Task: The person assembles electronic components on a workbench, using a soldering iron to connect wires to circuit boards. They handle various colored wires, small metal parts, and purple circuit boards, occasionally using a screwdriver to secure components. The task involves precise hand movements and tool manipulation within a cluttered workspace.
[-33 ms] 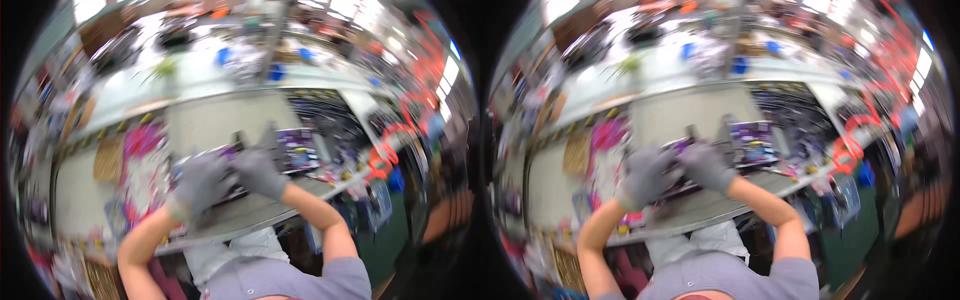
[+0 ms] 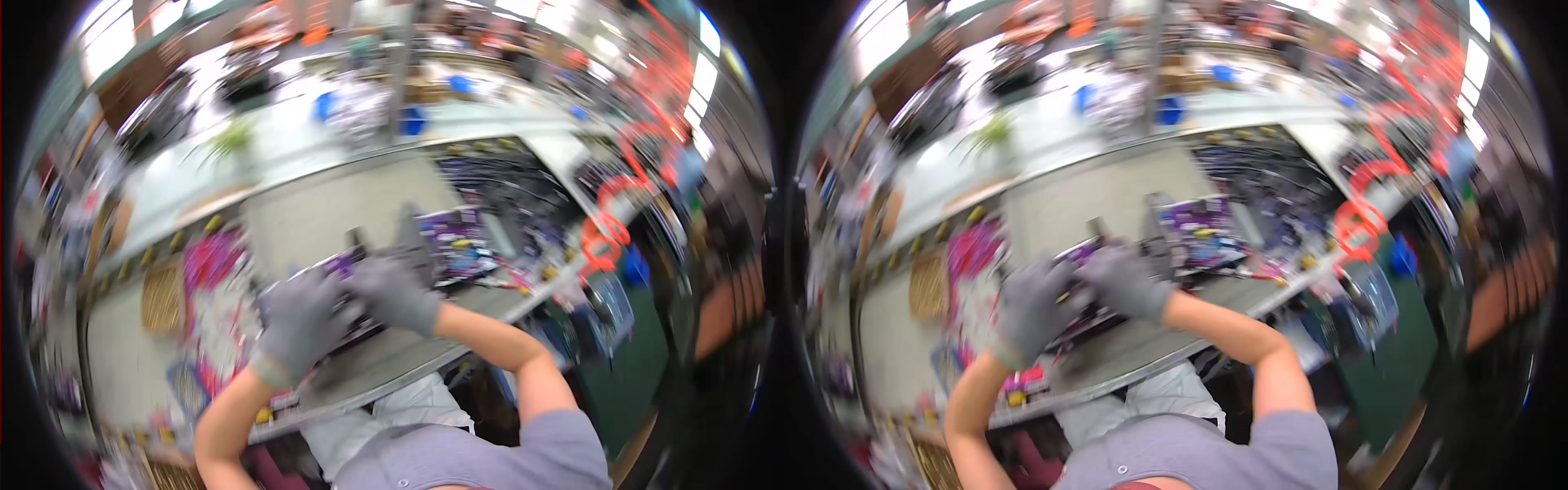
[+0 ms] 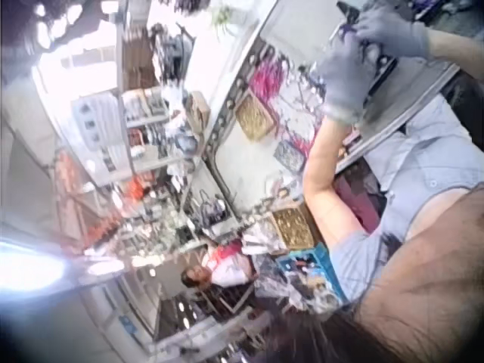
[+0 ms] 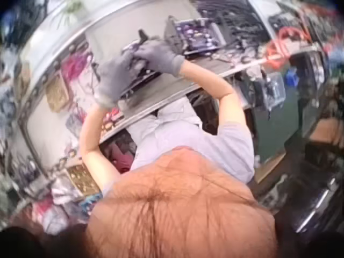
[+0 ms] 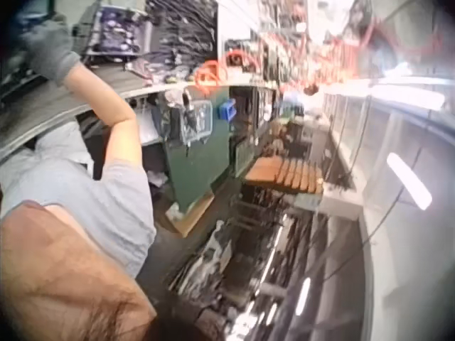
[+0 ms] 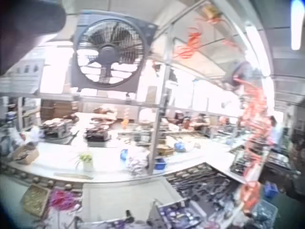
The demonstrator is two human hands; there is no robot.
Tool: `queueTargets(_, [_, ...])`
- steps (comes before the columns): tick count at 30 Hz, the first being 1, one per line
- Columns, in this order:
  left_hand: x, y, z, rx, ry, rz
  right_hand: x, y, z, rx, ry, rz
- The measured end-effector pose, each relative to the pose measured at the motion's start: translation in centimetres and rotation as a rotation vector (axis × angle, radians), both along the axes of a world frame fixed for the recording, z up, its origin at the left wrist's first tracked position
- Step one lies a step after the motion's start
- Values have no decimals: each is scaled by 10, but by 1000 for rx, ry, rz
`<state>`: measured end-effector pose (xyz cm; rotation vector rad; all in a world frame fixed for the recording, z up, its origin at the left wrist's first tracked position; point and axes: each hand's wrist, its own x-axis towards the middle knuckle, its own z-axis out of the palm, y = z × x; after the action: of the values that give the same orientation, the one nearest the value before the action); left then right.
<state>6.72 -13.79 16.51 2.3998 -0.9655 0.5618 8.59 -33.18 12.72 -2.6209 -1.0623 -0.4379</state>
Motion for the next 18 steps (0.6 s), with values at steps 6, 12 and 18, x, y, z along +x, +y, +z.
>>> queueTargets(6, [9,-18,5,232,-119,24,1,-1,-15,165,-33,-76])
queueTargets(12, [14,-5,-3,-107,343,5,-8,0,-18,458,-166,-3])
queueTargets(18, [27,-2,-16,-562,1446,-100,-10,1,-25,726,-155,-25])
